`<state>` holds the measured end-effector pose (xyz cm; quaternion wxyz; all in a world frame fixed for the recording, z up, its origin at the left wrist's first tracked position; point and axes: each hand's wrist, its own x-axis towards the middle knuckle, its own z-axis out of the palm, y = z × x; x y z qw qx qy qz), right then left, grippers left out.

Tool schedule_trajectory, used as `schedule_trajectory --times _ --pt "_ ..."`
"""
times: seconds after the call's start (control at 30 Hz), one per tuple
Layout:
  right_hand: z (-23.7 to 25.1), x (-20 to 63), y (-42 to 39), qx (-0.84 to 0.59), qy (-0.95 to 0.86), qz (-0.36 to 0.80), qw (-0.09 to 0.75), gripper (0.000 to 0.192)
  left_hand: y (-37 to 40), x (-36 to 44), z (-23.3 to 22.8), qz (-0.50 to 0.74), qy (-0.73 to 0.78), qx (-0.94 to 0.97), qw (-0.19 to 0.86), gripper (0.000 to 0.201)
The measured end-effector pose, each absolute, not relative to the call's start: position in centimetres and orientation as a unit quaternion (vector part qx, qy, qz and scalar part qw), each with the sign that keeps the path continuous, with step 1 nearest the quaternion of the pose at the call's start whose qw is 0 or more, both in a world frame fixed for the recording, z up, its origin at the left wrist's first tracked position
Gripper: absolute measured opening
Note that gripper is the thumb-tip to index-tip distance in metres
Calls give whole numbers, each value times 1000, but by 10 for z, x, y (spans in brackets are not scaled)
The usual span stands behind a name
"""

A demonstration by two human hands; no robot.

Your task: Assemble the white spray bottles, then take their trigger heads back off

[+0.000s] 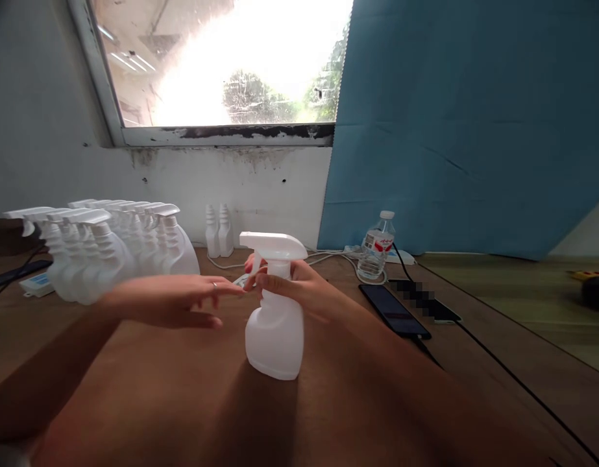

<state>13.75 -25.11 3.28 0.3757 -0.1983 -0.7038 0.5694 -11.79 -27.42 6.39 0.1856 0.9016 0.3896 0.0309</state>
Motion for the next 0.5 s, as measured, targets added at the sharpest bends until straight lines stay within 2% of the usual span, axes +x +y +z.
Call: schedule_trajectory --times 0.1,0.27,0.4,0.5 --pt "31 134 -253 -188 -704 573 375 24 -276 -96 21 99 379 893 221 67" --pt "30 127 -256 -187 -725 550 371 39 -282 -84 -30 199 403 836 314 45" --pt "23 131 -251 -170 -724 552 378 52 -293 -104 -37 219 441 822 284 39" --pt "11 147 -246 -214 -735 505 398 55 -301 -140 -38 237 526 789 211 41"
